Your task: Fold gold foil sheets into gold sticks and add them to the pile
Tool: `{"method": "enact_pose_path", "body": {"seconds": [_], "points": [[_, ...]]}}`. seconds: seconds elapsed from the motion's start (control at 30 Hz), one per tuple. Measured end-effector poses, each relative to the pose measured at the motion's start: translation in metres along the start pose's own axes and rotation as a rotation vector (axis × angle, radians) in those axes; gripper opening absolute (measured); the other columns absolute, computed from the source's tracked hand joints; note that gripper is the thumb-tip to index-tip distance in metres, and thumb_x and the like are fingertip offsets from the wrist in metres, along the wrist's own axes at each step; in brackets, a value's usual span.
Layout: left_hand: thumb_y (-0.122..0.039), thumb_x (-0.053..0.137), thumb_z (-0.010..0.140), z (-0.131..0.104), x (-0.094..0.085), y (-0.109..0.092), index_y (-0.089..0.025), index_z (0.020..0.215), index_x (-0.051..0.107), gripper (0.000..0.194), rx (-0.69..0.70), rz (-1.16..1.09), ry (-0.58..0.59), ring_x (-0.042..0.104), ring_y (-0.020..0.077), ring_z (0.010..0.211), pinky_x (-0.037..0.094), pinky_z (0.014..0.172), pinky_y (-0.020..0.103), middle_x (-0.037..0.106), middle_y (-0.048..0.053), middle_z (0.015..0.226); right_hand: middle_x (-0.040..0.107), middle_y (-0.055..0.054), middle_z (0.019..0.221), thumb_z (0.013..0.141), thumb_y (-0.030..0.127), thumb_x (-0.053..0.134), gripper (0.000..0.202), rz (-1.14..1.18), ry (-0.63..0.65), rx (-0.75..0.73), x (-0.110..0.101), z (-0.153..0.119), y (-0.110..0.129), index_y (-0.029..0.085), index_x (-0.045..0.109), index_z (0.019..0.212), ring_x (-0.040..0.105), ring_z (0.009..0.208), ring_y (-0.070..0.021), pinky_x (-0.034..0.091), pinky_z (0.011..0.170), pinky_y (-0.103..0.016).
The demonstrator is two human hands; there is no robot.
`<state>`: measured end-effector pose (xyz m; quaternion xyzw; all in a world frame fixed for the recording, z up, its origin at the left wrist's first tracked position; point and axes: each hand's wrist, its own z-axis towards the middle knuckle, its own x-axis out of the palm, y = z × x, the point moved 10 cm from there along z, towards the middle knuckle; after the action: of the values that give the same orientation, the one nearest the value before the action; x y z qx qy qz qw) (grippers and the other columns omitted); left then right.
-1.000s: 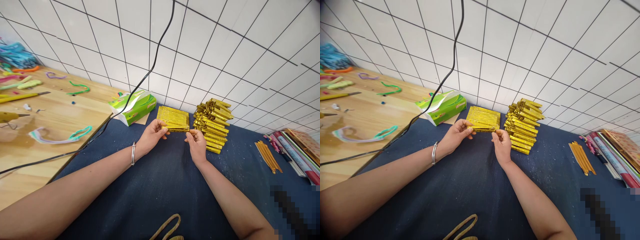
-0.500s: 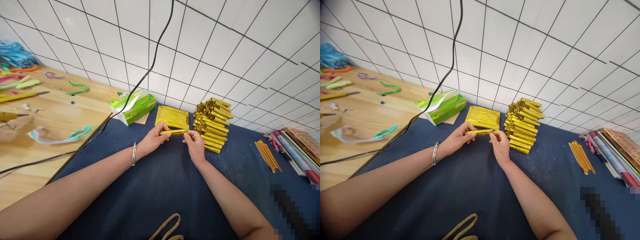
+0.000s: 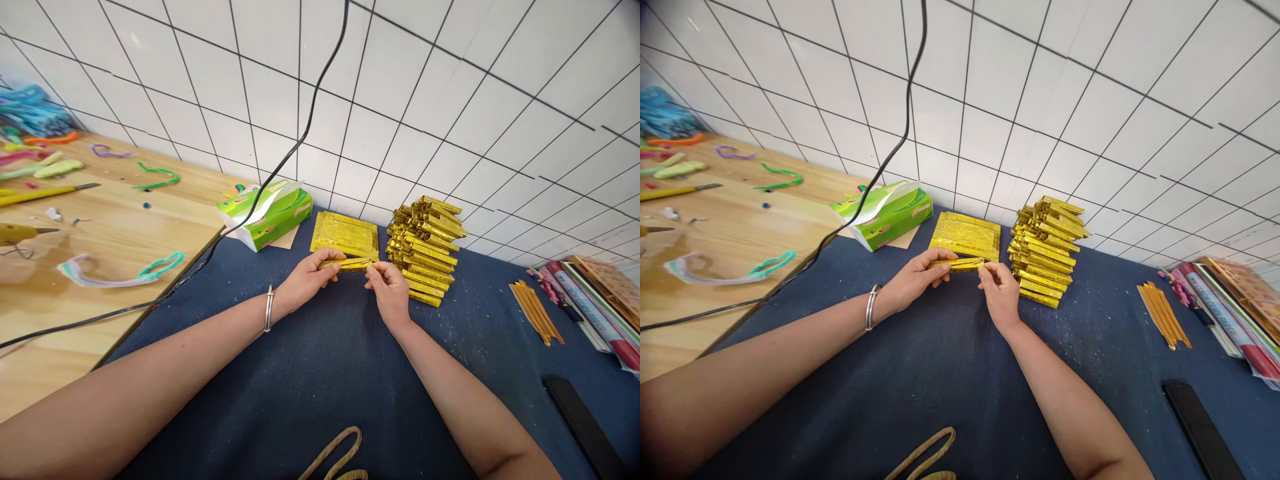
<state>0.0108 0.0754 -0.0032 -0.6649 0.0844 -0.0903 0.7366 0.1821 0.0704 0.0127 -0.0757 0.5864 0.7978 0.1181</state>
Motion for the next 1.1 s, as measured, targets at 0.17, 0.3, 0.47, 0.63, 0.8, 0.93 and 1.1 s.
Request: {"method": "enact_pose_path", "body": {"seconds": [0.17,0.3,0.47,0.63,0.8,0.93,1.1], "points": [[-0.032,0.051,0.085,0.0,0.001,0.0,-0.017,0.106,0.054,0.026,-0.033,-0.017,0.008,0.046,0.0088,0.059,0.037,0.054,0.02,0.055,0.0,0.073,0.06,0.002,0.074,0.083,0.041,0.057,0.022,-0.018,0.005,-0.026,0.0,0.0,0.003,0.021,0.06,0.092,0.057,0.058,-0.0103,0.049,0.057,-0.025],[-0.033,0.051,0.085,0.001,0.001,0.002,-0.018,0.105,0.055,0.026,-0.027,0.023,0.004,0.046,0.0085,0.058,0.037,0.052,0.019,0.055,-0.001,0.072,0.061,0.002,0.075,0.086,0.039,0.054,0.021,-0.034,0.013,-0.047,0.0,-0.001,0.005,0.021,0.059,0.094,0.059,0.058,-0.0104,0.049,0.059,-0.025],[-0.035,0.049,0.086,0.001,-0.002,0.002,-0.018,0.105,0.056,0.026,0.004,0.081,-0.018,0.045,0.0086,0.057,0.037,0.051,0.019,0.053,-0.001,0.069,0.061,0.001,0.077,0.087,0.038,0.053,0.019,-0.052,0.028,-0.074,0.001,-0.002,0.008,0.021,0.059,0.094,0.06,0.06,-0.011,0.049,0.061,-0.026],[-0.035,0.052,0.085,-0.001,0.0,-0.003,-0.018,0.104,0.055,0.026,0.026,0.078,-0.018,0.047,0.0083,0.06,0.038,0.051,0.019,0.055,0.0,0.077,0.061,0.001,0.076,0.087,0.039,0.052,0.02,-0.066,0.035,-0.084,0.002,-0.001,0.009,0.021,0.059,0.094,0.06,0.06,-0.0111,0.049,0.061,-0.026],[-0.034,0.056,0.082,-0.002,0.001,-0.008,-0.018,0.102,0.055,0.025,0.038,0.072,-0.011,0.046,0.0068,0.059,0.037,0.051,0.018,0.055,0.0,0.082,0.061,0.002,0.077,0.087,0.038,0.052,0.019,-0.082,0.036,-0.088,0.001,-0.001,0.009,0.021,0.058,0.093,0.06,0.06,-0.0108,0.049,0.061,-0.026],[-0.035,0.055,0.083,-0.001,-0.001,-0.005,-0.019,0.1,0.055,0.023,0.015,0.055,-0.023,0.044,0.007,0.056,0.035,0.049,0.018,0.052,-0.002,0.071,0.061,0.002,0.078,0.087,0.038,0.052,0.018,-0.103,0.051,-0.103,0.003,-0.002,0.011,0.022,0.059,0.094,0.059,0.06,-0.0109,0.049,0.062,-0.026],[-0.036,0.053,0.084,-0.001,-0.004,-0.003,-0.019,0.097,0.056,0.022,0.004,0.055,-0.05,0.044,0.0076,0.053,0.034,0.048,0.018,0.05,-0.003,0.065,0.061,0.001,0.078,0.087,0.037,0.052,0.019,-0.136,0.059,-0.134,0.003,-0.003,0.014,0.023,0.06,0.095,0.059,0.062,-0.0115,0.05,0.063,-0.027]]}}
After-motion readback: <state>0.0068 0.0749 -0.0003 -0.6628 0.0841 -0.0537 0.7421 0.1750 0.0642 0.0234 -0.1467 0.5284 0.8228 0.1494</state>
